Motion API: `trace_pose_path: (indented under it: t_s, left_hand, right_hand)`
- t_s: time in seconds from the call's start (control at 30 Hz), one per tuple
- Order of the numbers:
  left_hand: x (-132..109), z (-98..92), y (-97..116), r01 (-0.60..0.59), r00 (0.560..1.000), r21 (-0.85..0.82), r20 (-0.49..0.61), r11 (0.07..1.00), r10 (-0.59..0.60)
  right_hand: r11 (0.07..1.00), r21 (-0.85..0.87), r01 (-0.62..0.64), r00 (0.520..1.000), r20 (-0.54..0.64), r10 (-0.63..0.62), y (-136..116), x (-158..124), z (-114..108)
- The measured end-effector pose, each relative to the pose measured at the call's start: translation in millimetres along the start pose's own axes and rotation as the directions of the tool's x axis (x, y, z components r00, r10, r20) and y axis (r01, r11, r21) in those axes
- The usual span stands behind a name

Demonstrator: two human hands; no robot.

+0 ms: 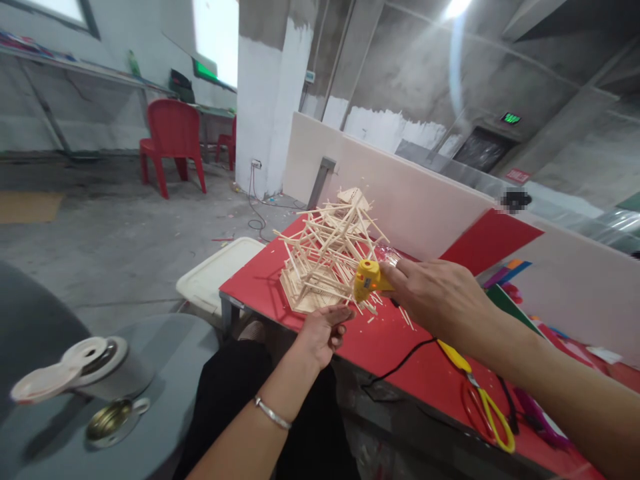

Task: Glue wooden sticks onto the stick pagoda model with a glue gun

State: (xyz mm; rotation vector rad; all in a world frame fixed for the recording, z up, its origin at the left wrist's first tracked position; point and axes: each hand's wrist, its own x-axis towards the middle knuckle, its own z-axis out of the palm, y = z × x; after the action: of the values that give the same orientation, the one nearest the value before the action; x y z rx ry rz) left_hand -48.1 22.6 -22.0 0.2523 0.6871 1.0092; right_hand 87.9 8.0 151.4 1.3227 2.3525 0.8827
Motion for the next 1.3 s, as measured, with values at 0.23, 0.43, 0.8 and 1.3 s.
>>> trace_pose_path:
  t_s: [0.23, 0.43, 0.8, 1.3]
  left_hand:
    - [-1.9, 1.1, 0.4, -0.007, 1.0, -0.004, -0.028, 1.0, 0.007]
    - [1.2, -2.5, -2.0, -0.015, 1.0, -0.007, -0.007, 1.0, 0.015]
    - [0.0, -2.1, -2.5, -0.035, 0.999, 0.012, -0.007, 0.999, 0.035]
    - [-0.6, -4.6, -2.0, -0.005, 1.0, 0.009, -0.018, 1.0, 0.005]
  right_hand:
    - [1.0, -0.004, 0.004, 1.0, -0.009, -0.004, 2.6, -2.0, 4.1]
    - [1.0, 0.0, 0.005, 1.0, -0.01, -0.005, 2.4, -3.0, 2.3]
    - [1.0, 0.002, 0.019, 0.998, -0.056, -0.019, 4.2, -6.3, 3.1]
    - [1.0, -0.006, -0.002, 1.0, -0.018, 0.002, 1.4, -2.1, 1.7]
